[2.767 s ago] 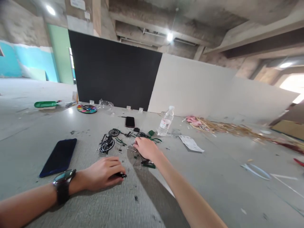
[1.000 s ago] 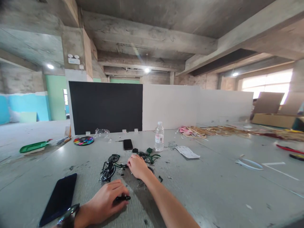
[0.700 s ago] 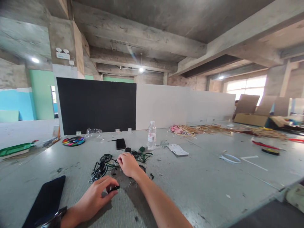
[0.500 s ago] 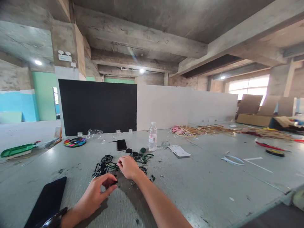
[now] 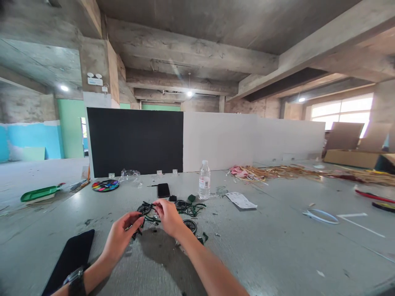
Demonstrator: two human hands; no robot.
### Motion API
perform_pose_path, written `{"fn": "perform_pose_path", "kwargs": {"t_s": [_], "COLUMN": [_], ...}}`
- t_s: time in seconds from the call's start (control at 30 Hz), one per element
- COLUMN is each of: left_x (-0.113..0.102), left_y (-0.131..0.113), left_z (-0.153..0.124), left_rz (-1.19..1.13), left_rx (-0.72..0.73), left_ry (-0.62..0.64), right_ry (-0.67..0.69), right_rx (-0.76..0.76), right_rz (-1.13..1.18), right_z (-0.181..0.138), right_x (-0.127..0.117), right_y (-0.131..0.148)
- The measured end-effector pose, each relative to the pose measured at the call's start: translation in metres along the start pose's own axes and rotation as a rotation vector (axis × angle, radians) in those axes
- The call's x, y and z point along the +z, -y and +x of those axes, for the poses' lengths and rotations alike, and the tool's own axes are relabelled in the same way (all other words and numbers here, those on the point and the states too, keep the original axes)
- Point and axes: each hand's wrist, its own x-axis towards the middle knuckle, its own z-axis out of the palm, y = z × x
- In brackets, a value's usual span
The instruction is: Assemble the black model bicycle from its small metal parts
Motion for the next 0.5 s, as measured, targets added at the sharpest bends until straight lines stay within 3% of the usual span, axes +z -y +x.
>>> {"fn": "perform_pose_path", "kwargs": {"t_s": [0.5], "left_x": [-0.003], "left_y": [0.013], "left_z": [0.01], "left_rz": [-0.219], "left_rx": [-0.118], "left_ry": [-0.014], "right_ry": [-0.027], "right_rx": [-0.106], "right_rz": [0.157], "right_z": [-0.01], "right_x": [0.02], "right_y": [0.022]}}
